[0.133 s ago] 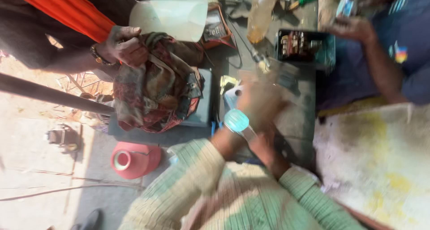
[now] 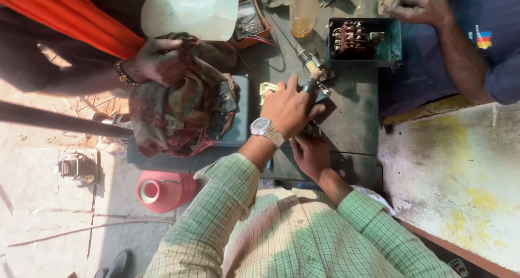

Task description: The person uses a screwdriver to remove screws from a small electrical component on a workbench, then lifts and inspects the component. Another person nearby uses a smartphone to record the process.

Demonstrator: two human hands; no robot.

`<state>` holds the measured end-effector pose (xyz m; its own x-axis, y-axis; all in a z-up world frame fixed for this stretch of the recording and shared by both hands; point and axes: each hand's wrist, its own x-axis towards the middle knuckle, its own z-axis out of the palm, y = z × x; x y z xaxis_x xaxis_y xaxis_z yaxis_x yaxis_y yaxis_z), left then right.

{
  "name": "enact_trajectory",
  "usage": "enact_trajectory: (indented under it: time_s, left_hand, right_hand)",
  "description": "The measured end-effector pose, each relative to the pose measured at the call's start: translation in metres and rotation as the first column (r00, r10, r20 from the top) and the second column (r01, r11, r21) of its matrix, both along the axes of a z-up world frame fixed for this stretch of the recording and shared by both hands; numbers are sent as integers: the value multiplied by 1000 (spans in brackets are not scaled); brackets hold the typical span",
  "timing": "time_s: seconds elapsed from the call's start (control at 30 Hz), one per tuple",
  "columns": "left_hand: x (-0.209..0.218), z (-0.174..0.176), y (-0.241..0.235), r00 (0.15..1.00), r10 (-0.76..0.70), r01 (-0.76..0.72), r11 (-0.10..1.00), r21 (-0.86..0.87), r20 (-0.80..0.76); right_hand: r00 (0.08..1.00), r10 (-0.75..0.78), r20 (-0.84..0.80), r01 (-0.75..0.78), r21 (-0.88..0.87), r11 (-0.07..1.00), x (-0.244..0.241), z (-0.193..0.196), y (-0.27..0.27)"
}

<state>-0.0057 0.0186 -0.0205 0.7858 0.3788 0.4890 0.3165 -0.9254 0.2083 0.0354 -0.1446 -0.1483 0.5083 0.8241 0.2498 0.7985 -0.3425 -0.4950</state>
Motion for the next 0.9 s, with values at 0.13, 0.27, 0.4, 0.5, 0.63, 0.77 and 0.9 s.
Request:
enact_trajectory:
  time_s: [0.13,0.27,0.4,0.5,0.63,0.77,0.9]
  left_hand:
    - [-1,3,18,928,-220,84,910,-406,-301]
    - [10,8,28,921,-351,255,872,-418,-169]
    - [10,7,18,915,-275,138,901,-411,-296]
    - [6,5,14,926,-239,102,902,-419,-291]
    - [4,5,11,933,-229,76,880,-469,-277]
    - [13,13,3,906,-203,8,885,-465,-372]
    - [22,6,0,905,-197,7,893,-450,-378]
  right_hand:
    - [994,56,-89,-39,180,983,3,16,-26]
    - [999,32,29,-39,274,961,1,25,-38]
    - [999,17,35,-24,209,978,-2,10,-21]
    - [999,-44,-28,46,85,995,-5,-7,-7]
    - [991,-64,-121,72,66,995,-14,-22,-16]
    - [929,-151,-338,93,-183,979,-10,-23,-20]
    - [981,-103,-167,62,-236,970,-7,-27,-22]
